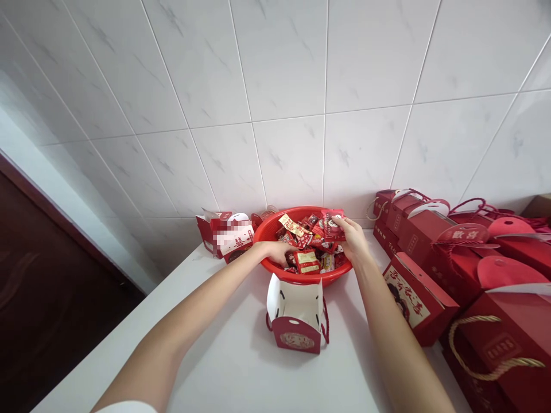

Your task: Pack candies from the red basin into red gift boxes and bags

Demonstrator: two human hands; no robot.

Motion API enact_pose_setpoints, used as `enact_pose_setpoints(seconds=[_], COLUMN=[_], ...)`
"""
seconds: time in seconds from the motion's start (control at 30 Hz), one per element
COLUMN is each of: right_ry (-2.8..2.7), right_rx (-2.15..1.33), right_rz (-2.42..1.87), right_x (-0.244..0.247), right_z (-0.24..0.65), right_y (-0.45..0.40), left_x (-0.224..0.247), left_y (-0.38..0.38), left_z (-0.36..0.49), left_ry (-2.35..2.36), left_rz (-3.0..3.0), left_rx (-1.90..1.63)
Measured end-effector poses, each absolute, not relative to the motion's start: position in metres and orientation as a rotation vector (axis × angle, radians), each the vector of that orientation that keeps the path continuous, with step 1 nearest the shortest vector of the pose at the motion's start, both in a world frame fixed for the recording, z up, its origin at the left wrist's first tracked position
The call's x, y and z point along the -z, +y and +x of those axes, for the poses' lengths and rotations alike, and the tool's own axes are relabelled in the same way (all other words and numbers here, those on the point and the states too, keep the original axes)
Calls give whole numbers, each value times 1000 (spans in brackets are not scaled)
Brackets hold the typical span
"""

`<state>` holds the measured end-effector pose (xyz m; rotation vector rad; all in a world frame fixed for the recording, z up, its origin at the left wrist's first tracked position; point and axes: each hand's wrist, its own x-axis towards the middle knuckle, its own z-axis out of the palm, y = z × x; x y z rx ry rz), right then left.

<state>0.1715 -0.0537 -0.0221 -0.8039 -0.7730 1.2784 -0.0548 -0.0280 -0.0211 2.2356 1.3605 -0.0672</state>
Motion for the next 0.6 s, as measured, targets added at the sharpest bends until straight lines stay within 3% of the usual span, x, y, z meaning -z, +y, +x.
enact_pose_setpoints(seconds=[0.37,0.6], right_ry=[-771,-806], right_rx=[-1290,-1262], right_rz=[-805,-811], right_x=[19,20], right_z=[170,171], right_y=[-57,-57], left_x=[25,23], left_y=[-25,-19], left_z=[-59,-58], left_ry=[1329,1287], left_rz=[2323,1874], left_rx=[-44,-713])
